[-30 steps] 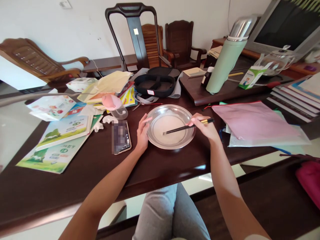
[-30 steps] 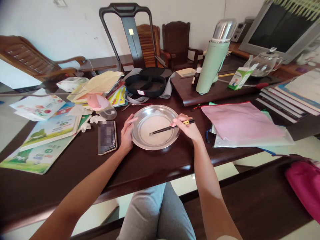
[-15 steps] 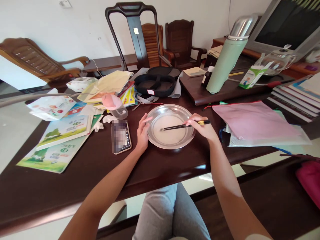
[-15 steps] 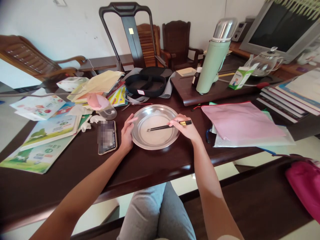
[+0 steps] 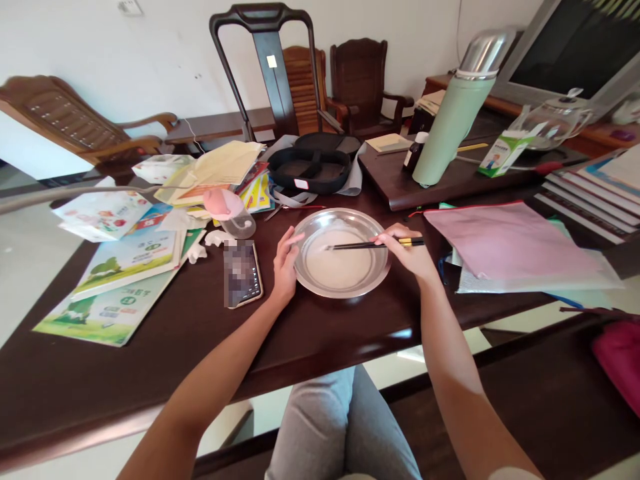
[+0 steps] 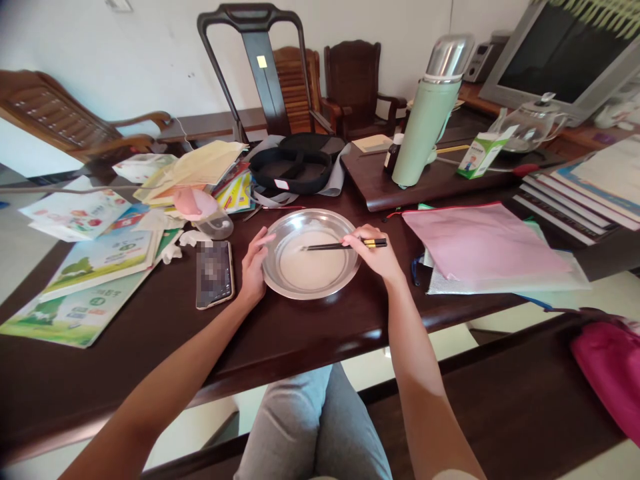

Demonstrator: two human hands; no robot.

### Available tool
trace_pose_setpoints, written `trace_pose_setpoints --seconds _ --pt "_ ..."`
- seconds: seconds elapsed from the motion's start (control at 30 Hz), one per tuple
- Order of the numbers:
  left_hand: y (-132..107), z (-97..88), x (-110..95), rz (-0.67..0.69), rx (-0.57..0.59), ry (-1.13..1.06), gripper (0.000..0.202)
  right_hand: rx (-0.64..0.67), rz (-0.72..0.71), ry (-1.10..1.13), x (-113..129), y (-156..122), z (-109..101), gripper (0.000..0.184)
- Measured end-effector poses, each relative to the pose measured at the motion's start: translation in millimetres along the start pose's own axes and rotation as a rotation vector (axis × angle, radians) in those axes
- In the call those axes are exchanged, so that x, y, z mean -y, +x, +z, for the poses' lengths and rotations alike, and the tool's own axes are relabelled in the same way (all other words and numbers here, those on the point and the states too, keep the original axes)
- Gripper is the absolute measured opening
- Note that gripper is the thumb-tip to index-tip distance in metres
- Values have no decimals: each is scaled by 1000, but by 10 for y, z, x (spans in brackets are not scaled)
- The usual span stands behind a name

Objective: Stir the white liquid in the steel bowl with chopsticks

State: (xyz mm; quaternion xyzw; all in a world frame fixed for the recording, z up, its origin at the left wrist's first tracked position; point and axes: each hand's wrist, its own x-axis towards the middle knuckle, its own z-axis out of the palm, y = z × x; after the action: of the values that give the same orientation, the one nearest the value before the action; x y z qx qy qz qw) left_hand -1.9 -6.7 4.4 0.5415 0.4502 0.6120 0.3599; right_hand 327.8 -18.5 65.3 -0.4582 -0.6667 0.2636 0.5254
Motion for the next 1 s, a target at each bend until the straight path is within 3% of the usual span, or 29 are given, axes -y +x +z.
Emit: trace_pose_setpoints --seconds 0.07,0.13,0.3,0.37,0.5,0.57,0.77,0.83,0.93,1.0 --pt "-1 -3 4 -9 0 -4 54 -130 29 16 -22 -3 -46 69" --pt "-2 -8 7 -16 -3 -8 55 -179 53 73 -17 -16 -85 72" --pt "2 -14 23 1 3 5 55 72 18 104 50 -25 -15 64" --pt "5 -10 28 7 0 6 54 78 -6 49 42 -12 14 64" --pt "4 -5 24 2 -1 10 53 -148 35 58 -14 -7 -47 68" --pt "2 -3 19 1 -2 13 54 -195 61 114 -11 -20 -81 73" --pt "0 7 9 -16 -13 -13 58 92 12 97 69 -23 9 64" --pt "1 9 8 -14 -14 -19 58 35 -3 45 48 -9 15 64" --pt "2 7 8 -10 -8 -11 57 -161 24 32 2 -7 -43 69" --pt "2 2 9 -8 -5 -1 57 -192 47 80 1 -20 -77 73"
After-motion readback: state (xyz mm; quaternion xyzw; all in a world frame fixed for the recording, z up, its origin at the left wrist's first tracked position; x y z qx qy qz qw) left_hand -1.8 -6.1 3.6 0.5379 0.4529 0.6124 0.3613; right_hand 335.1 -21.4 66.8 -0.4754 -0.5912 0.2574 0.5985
